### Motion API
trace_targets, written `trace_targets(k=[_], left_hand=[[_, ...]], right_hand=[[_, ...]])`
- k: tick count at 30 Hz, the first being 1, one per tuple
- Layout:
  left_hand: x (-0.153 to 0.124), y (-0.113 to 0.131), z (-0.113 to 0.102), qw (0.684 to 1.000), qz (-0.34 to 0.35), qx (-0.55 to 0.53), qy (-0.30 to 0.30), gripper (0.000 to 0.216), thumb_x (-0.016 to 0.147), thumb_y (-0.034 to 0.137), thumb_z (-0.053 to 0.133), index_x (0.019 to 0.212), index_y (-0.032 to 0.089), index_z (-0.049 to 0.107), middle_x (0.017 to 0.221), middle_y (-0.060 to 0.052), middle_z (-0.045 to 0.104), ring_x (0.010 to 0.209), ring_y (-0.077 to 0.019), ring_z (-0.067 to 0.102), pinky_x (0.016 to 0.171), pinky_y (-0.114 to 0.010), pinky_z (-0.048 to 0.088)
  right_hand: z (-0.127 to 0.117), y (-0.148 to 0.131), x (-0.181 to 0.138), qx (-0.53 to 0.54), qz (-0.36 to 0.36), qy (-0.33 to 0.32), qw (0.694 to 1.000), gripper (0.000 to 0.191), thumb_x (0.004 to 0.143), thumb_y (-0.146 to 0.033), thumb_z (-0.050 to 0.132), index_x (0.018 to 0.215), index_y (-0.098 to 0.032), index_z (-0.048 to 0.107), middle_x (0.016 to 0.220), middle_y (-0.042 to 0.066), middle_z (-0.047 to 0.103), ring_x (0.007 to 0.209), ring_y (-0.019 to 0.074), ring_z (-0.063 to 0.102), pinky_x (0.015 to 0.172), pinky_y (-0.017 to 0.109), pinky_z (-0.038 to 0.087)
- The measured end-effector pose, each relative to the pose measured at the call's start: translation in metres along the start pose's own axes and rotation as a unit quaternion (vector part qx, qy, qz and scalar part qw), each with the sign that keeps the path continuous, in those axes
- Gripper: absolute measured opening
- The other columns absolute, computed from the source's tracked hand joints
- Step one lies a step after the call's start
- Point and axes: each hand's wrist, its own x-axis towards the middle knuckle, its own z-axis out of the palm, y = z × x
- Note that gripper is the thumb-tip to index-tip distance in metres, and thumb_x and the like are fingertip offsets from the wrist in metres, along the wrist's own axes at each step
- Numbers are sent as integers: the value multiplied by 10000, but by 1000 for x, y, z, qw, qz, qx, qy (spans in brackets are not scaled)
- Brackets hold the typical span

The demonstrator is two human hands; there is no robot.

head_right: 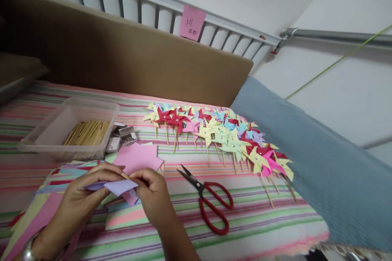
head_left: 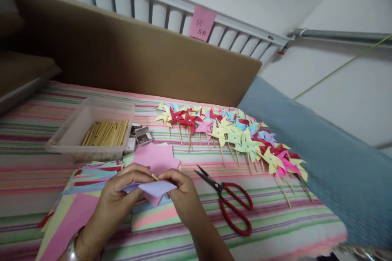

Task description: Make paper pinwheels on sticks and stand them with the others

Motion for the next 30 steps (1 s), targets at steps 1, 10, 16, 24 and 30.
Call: trace_targets(k=[1,10,16,24,30], left_hand=[[-1,-1,0,1000,10,9,4,95,777,201,636,782,238,723,850,-41,705,914,-208,629,806,-298,477],[-3,-1,-1,999,52,4,14,128,756,165,651,802,250,736,869,-49,712,842,-198,647,745,-280,500],[-5,-5,-3,999,46,-3,6,139,762,177,647,830,258,738,903,-55,722,884,-214,646,789,-306,500],[-4,-2,-3,999,29,7,17,127,753,181,651,788,267,739,864,-38,741,905,-211,656,832,-307,498],[-3,2,-2,1000,9,12,24,96,738,203,661,747,256,740,850,-41,748,915,-220,666,825,-309,515]], right_hand=[[0,0,0,-2,-4,-2,1000,113,684,-181,572,701,-194,683,599,-34,547,536,97,449,525,195,386],[0,0,-4,-33,-16,-13,999,111,773,-230,599,747,-190,700,670,-14,584,624,118,516,578,205,402],[-2,1,-4,-76,-70,-26,994,133,821,-262,590,772,-200,697,716,0,608,672,133,543,637,219,419],[0,0,-5,-84,-90,-11,992,111,809,-256,614,753,-210,698,713,-2,611,667,134,549,626,221,418],[-1,2,-5,-83,-86,-6,993,105,814,-245,615,764,-203,698,715,-5,607,673,129,546,622,214,410]])
